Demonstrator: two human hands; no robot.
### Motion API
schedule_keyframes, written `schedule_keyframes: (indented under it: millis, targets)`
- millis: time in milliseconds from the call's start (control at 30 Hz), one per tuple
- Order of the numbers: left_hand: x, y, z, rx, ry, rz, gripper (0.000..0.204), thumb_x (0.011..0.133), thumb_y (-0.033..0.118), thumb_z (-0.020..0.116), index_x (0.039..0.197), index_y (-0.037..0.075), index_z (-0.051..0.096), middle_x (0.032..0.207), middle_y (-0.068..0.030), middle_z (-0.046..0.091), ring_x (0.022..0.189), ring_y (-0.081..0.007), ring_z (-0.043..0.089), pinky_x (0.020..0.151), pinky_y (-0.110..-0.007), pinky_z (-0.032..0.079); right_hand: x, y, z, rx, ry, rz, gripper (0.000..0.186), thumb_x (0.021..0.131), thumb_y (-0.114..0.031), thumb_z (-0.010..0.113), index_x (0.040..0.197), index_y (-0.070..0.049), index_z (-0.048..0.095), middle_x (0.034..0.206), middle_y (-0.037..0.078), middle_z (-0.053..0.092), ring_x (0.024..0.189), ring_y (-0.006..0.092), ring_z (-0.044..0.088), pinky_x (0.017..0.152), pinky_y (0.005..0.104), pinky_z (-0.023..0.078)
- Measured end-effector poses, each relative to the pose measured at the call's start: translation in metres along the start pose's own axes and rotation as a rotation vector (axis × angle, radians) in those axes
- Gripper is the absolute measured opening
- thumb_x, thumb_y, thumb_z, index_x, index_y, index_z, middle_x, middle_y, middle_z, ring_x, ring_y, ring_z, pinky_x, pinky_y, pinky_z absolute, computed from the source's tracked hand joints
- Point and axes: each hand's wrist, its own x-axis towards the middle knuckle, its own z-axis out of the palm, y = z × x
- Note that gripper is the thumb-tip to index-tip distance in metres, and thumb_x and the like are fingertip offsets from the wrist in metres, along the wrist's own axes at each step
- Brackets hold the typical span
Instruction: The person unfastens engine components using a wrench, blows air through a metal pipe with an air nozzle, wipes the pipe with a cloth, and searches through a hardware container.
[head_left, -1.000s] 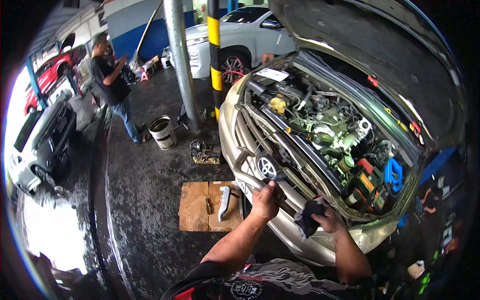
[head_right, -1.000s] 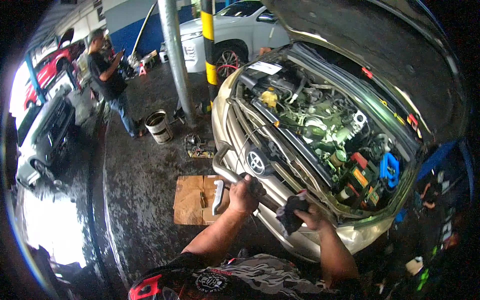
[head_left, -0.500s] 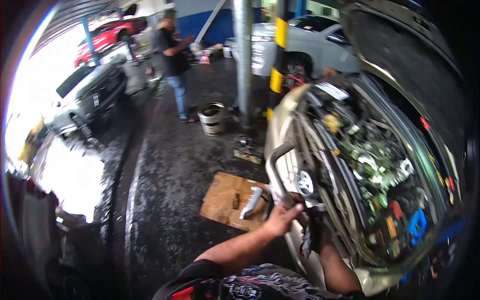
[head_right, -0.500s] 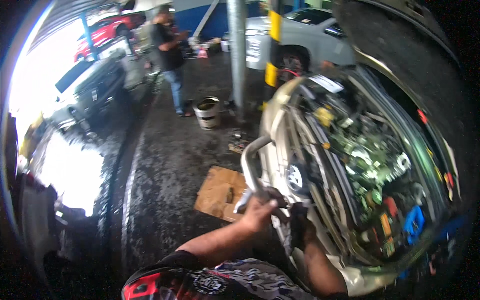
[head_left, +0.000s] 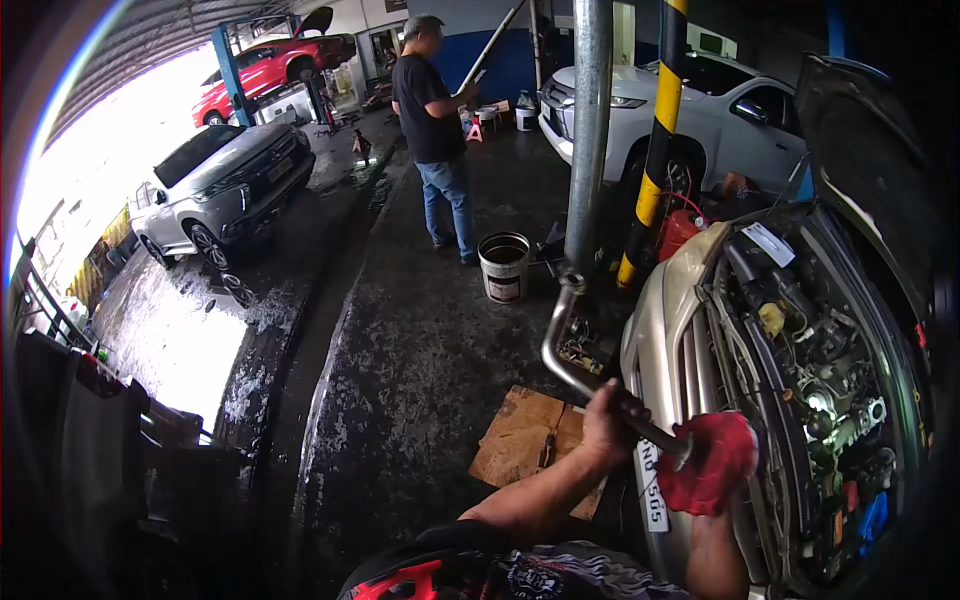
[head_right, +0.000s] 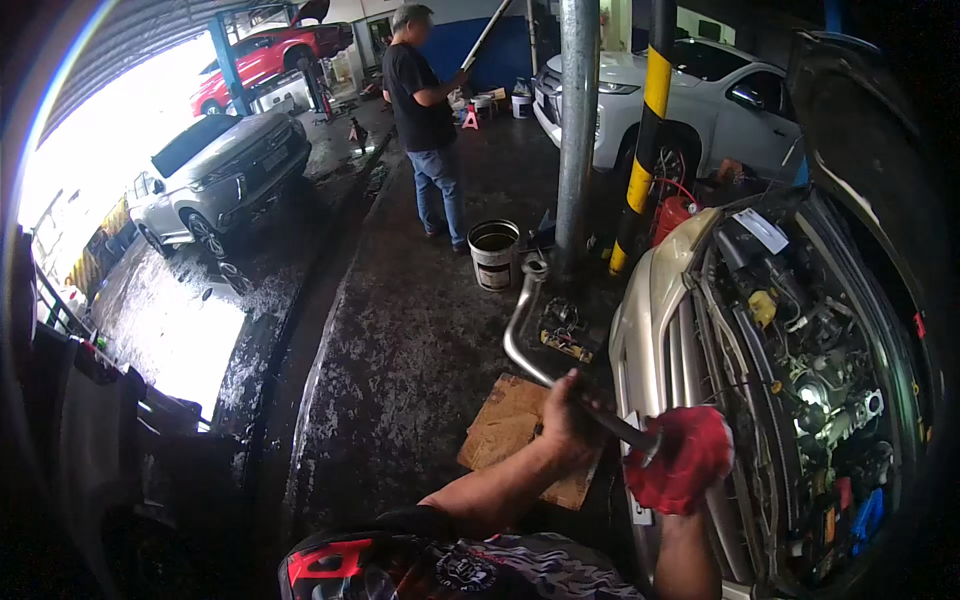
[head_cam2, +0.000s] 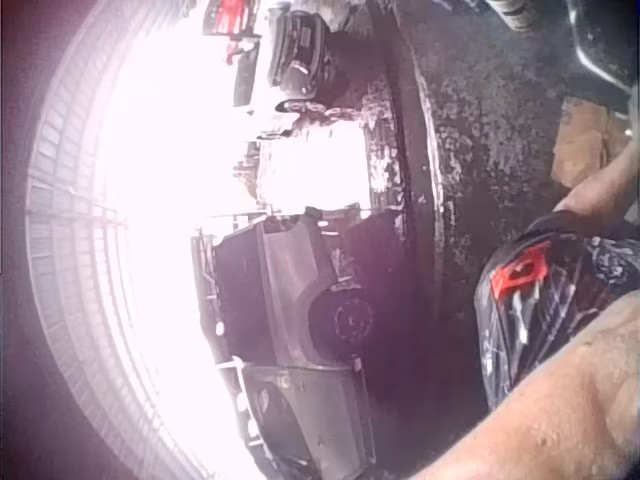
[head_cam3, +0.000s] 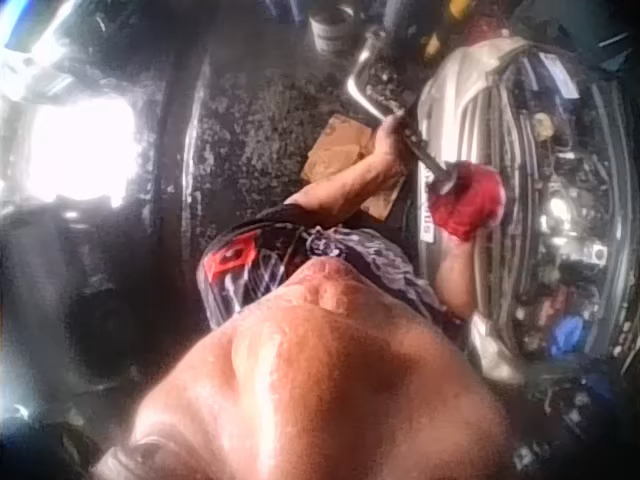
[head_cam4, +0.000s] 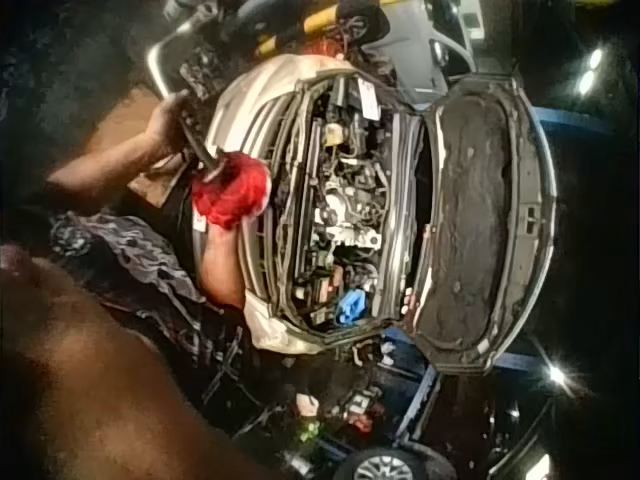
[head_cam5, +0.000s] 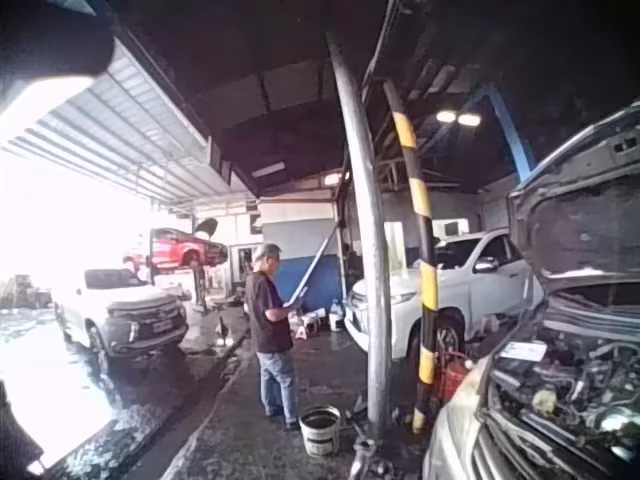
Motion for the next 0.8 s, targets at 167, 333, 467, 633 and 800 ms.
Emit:
schedule_keyframes:
  millis: [167, 333, 467, 633, 800]
  targets:
    - [0.019, 0.042, 0.011, 0.156, 0.001, 0.006, 0.024, 0.083, 0.028, 0.062, 0.071, 0.013, 0.047, 0.06, -0.0021, 0.043, 0.055, -0.019, 0.046, 0.059, -0.037, 0.042, 0.031, 0.06, 0.068, -0.535, 0.185, 0.147, 0.037, 0.089, -0.053, 0.055, 0.087, -0.017, 0.049, 0.063, -0.003, 0.049, 0.047, 0.0107, 0.048, 0.042, 0.0255, 0.038]
    - [0.043, 0.071, 0.008, 0.226, -0.219, -0.022, 0.025, 0.083, 0.034, 0.06, 0.069, 0.019, 0.048, 0.059, 0.0049, 0.038, 0.055, -0.0119, 0.041, 0.059, -0.03, 0.037, 0.052, 0.074, 0.086, -0.392, 0.298, 0.208, 0.042, 0.086, -0.057, 0.056, 0.087, -0.016, 0.052, 0.06, -0.001, 0.046, 0.043, 0.0153, 0.045, 0.041, 0.0297, 0.039]
    - [0.048, 0.078, 0.004, 0.21, -0.191, -0.01, 0.025, 0.083, 0.035, 0.061, 0.073, 0.017, 0.046, 0.059, 0.0029, 0.039, 0.056, -0.0147, 0.042, 0.06, -0.033, 0.038, 0.068, 0.08, 0.074, -0.591, 0.401, 0.15, 0.049, 0.088, -0.06, 0.049, 0.1, -0.013, 0.056, 0.097, 0.006, 0.061, 0.071, 0.0177, 0.055, 0.065, 0.0334, 0.046]
    - [0.05, 0.073, -0.002, 0.419, -0.253, 0.071, 0.024, 0.083, 0.029, 0.063, 0.079, 0.015, 0.044, 0.061, 0.0003, 0.04, 0.056, -0.0162, 0.043, 0.054, -0.034, 0.039, 0.075, 0.092, 0.057, -0.446, 0.433, 0.345, 0.038, 0.086, -0.056, 0.057, 0.1, -0.021, 0.059, 0.085, -0.006, 0.055, 0.079, 0.0099, 0.05, 0.068, 0.0285, 0.04]
    - [0.06, 0.067, -0.015, 0.413, -0.283, -0.023, 0.023, 0.082, 0.024, 0.065, 0.086, 0.01, 0.048, 0.066, -0.0049, 0.05, 0.056, -0.0182, 0.049, 0.052, -0.034, 0.044, 0.072, 0.1, 0.03, -0.276, 0.316, 0.288, 0.034, 0.088, -0.051, 0.055, 0.095, -0.018, 0.059, 0.066, -0.003, 0.051, 0.04, 0.0145, 0.04, 0.037, 0.0269, 0.033]
